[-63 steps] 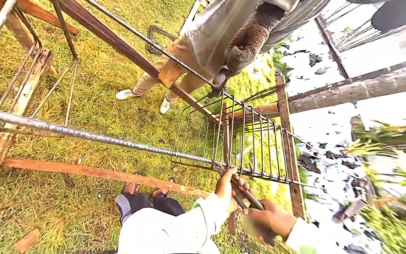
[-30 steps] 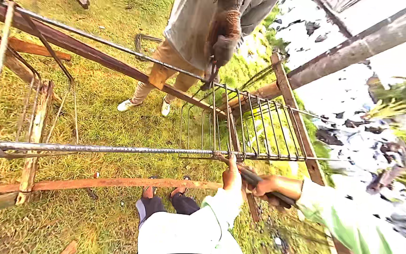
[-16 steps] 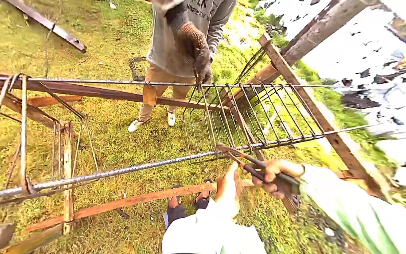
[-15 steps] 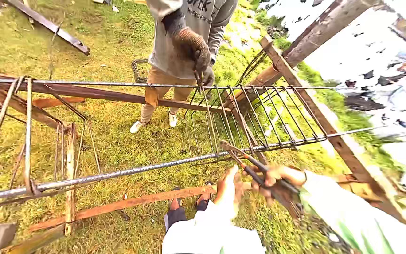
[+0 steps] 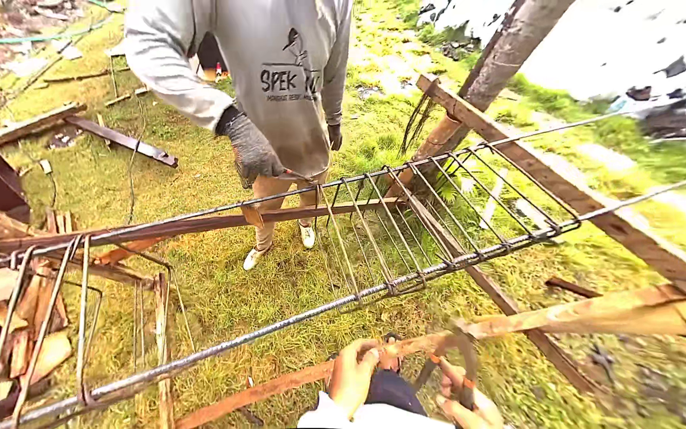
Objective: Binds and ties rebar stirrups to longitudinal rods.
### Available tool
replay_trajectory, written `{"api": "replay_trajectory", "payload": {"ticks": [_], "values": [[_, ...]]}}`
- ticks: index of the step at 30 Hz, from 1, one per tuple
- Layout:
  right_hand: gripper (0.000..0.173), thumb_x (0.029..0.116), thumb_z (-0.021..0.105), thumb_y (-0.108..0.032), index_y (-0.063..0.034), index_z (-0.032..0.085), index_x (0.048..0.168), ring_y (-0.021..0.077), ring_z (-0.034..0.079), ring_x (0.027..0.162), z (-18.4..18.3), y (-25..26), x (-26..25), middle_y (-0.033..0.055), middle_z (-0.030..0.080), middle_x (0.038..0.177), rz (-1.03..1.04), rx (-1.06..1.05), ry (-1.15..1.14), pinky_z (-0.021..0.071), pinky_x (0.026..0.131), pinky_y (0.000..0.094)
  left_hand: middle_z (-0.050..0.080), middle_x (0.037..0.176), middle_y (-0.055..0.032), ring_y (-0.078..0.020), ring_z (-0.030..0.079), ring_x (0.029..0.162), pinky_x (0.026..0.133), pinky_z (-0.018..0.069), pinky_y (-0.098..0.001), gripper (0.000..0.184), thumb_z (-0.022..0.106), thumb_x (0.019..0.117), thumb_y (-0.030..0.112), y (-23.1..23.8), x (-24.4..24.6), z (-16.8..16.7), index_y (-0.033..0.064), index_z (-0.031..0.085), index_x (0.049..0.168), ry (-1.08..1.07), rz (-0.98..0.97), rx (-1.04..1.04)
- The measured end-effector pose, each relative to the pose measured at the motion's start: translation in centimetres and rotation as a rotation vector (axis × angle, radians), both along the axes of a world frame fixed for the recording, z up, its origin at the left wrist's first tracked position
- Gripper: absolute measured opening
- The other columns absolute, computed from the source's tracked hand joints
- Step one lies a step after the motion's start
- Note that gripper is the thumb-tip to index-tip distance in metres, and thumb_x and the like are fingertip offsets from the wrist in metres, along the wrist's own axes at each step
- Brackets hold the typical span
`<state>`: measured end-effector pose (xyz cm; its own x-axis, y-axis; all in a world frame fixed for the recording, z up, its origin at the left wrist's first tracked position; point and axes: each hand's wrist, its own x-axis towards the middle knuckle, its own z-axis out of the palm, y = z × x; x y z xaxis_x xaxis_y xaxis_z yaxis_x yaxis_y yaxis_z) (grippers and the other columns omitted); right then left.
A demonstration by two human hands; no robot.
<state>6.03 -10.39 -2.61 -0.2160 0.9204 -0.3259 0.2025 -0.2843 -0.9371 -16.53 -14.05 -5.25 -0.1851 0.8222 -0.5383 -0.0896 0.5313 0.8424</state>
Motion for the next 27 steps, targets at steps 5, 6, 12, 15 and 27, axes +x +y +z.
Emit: {"api": "replay_trajectory", "payload": {"ticks": [5,6,12,15,27], "values": [[0.058,0.0943,0.059,-0.009,0.0083,0.039,0.146,0.0012,0.056,0.059,1.0,1.2,1.6,-0.0073,0.06,0.077,-0.037,-0.01,0.059,0.0529,0.057,0.0237,0.069,0.127,-0.016,-0.0238,0.067,0.116,0.104,0.0525,-0.044,0.034,0.058,0.1037,0.019,2.5,1.0,1.1,0.001,0.065,0.132,0.053,-0.165,0.027],[0.051,0.098,0.056,-0.013,0.0061,0.045,0.145,0.0031,0.051,0.05,0.7,1.7,1.7,-0.007,0.057,0.066,-0.054,-0.048,0.02,0.0488,0.049,0.0251,0.069,0.127,-0.0153,-0.0234,0.067,0.117,0.105,0.0518,-0.044,0.034,0.057,0.104,0.02,3.0,1.4,1.4,0.0019,0.065,0.131,0.061,-0.192,0.019],[0.045,0.1057,0.048,-0.012,0.0009,0.047,0.149,0.0081,0.062,0.065,-0.7,3.7,2.0,0.0071,0.069,0.096,-0.009,-0.089,0.011,0.0561,0.06,0.0274,0.069,0.126,-0.0185,-0.0253,0.068,0.115,0.105,0.0518,-0.0438,0.034,0.056,0.104,0.017,3.4,3.6,0.4,-0.0017,0.064,0.131,0.077,-0.123,0.038],[0.041,0.1015,0.054,-0.009,0.0079,0.055,0.138,0.0061,0.066,0.088,0.0,4.7,3.1,0.016,0.066,0.123,0.058,0.115,0.022,0.0573,0.076,0.0243,0.068,0.127,-0.0209,-0.0284,0.067,0.117,0.107,0.0508,-0.0455,0.033,0.057,0.1037,0.015,2.5,4.6,-1.3,-0.0046,0.064,0.13,0.125,0.004,-0.01],[0.031,0.1022,0.057,-0.015,0.0008,0.065,0.127,0.0176,0.063,0.126,3.0,16.1,-1.9,0.0107,0.065,0.138,0.252,0.589,0.466,0.0563,0.101,0.0304,0.067,0.129,-0.0228,-0.0342,0.065,0.12,0.108,0.0485,-0.0514,0.036,0.057,0.105,0.022,0.1,6.5,-6.9,-0.0004,0.064,0.133,0.219,0.132,-0.337]]}}
